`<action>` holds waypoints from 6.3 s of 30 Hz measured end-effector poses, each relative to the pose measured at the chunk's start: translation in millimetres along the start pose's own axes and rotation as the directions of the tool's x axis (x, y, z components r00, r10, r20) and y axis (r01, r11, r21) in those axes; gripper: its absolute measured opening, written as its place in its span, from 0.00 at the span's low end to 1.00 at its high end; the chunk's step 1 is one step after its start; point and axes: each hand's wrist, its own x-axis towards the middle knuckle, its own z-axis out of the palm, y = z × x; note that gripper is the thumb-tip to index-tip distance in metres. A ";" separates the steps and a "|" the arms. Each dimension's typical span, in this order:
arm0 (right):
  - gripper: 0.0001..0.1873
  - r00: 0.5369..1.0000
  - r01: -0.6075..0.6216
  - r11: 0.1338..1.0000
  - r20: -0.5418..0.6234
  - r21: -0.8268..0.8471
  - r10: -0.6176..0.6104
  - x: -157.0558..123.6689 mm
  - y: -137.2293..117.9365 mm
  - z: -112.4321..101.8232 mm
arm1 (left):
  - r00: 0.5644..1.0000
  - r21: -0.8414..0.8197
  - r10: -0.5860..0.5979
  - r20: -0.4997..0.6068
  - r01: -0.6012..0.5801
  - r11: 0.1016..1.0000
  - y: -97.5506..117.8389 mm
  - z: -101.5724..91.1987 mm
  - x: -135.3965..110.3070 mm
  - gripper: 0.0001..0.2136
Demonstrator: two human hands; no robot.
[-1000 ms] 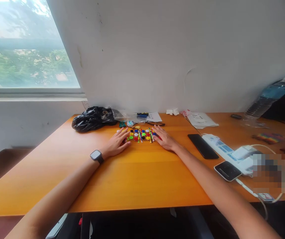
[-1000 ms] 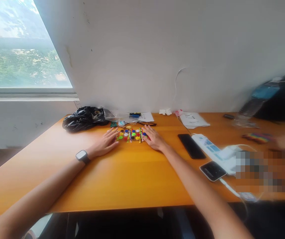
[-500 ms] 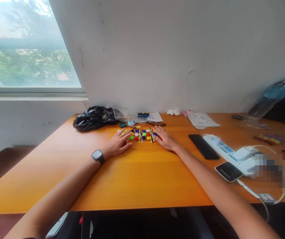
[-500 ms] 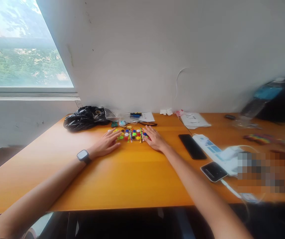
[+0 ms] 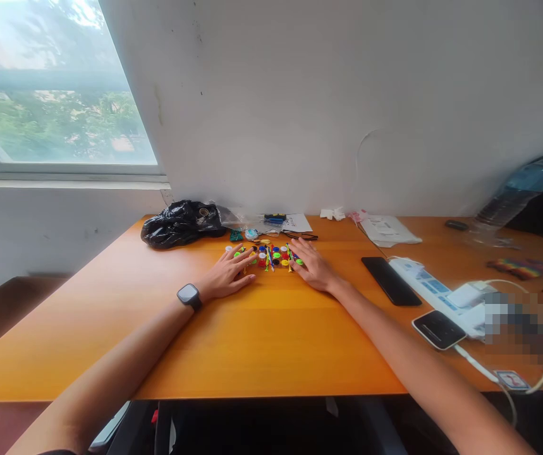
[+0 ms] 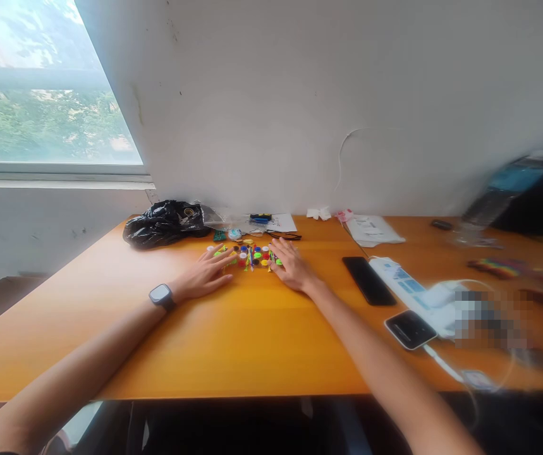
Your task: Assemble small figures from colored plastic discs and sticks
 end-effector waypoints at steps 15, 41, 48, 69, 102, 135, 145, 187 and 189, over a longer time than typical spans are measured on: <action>0.35 0.980 0.084 0.995 0.187 -0.056 -0.073 2.8 -33.9 4.8 | 0.998 -0.030 0.062 0.004 -0.061 0.998 24.6 -1.2 1.1 0.33; 0.33 0.999 0.033 0.995 0.040 -0.095 -0.029 2.5 -28.3 1.8 | 0.998 -0.018 0.065 -0.009 -0.065 0.998 21.2 1.0 2.2 0.35; 0.37 0.991 -0.084 0.995 -0.112 -0.053 0.078 0.6 -0.6 1.7 | 0.997 -0.039 -0.040 -0.067 0.037 0.999 10.2 6.6 2.0 0.35; 0.52 0.956 -0.256 0.966 0.144 -0.021 0.256 -4.5 29.7 11.2 | 0.974 -0.023 -0.221 -0.044 0.220 0.975 -3.8 14.7 1.3 0.35; 0.44 0.912 -0.356 0.923 0.163 -0.146 0.378 -8.4 31.3 4.8 | 0.954 -0.003 -0.285 -0.094 0.286 0.958 -36.9 13.6 -6.5 0.35; 0.47 0.940 -0.296 0.953 0.157 -0.069 0.304 -10.4 39.6 8.0 | 0.959 -0.031 -0.276 -0.073 0.274 0.961 -34.0 10.3 -7.3 0.34; 0.45 0.950 -0.275 0.961 0.145 -0.039 0.278 -9.8 37.2 7.3 | 0.964 -0.017 -0.249 -0.091 0.248 0.969 -38.4 14.6 -6.2 0.34; 0.51 0.935 -0.342 0.940 0.098 -0.004 0.341 -12.4 45.0 -3.2 | 0.889 -0.149 -0.163 -0.427 0.109 0.983 -33.9 -7.7 -8.4 0.11; 0.52 0.935 -0.342 0.940 0.099 -0.015 0.341 -12.5 44.3 -3.3 | 0.898 -0.124 -0.096 -0.430 0.047 0.991 -30.2 -8.5 -8.0 0.09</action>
